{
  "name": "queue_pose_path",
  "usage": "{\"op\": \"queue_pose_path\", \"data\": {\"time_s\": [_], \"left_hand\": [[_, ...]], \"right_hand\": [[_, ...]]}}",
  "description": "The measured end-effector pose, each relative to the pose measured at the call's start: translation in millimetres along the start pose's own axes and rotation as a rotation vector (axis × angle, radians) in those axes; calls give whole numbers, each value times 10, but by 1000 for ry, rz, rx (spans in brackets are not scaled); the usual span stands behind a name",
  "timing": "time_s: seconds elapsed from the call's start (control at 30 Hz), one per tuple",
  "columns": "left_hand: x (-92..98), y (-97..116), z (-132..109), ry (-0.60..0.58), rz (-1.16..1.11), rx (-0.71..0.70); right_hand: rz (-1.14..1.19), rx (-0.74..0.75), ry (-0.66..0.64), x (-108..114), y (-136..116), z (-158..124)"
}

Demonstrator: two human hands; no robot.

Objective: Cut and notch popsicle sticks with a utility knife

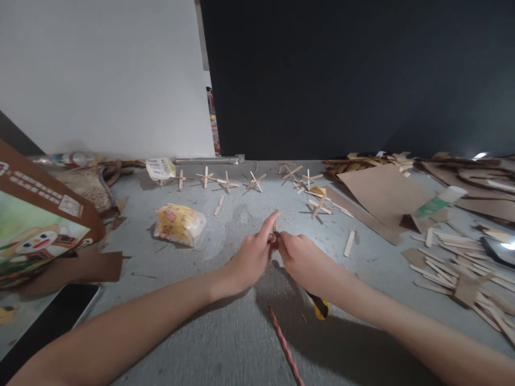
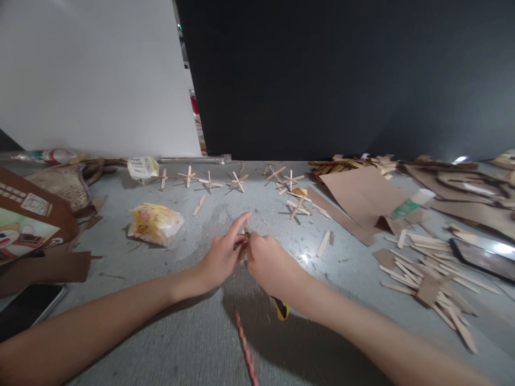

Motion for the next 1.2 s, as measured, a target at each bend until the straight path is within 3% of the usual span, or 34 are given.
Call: {"op": "queue_pose_path", "data": {"time_s": [0.33,0.63,0.83,0.93,1.2], "left_hand": [[2,-7,-11,18,-35,-20],[34,-2,-21,41,-19,2],[84,-27,-32,128,-79,122],[105,-30,-44,184,-106,178],[114,28,-60,176,-44,94]], "right_hand": [[-186,112,29,-46,-81,-27],[-249,134,-52,-52,-143,-32],[-49,-48,-3,-34,-104,-27],[-33,-112,-58,8,-129,-58],[-41,-205,-39,41,-144,-115]]}}
Point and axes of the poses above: each hand's wrist, its own z-axis towards the middle knuckle, its own x-axis out of the back of the hand, y = z × x, the point moved 8 cm from there along z, towards the middle knuckle, and after that the axes turned 8 degrees about -x, right-handed, at the moved point
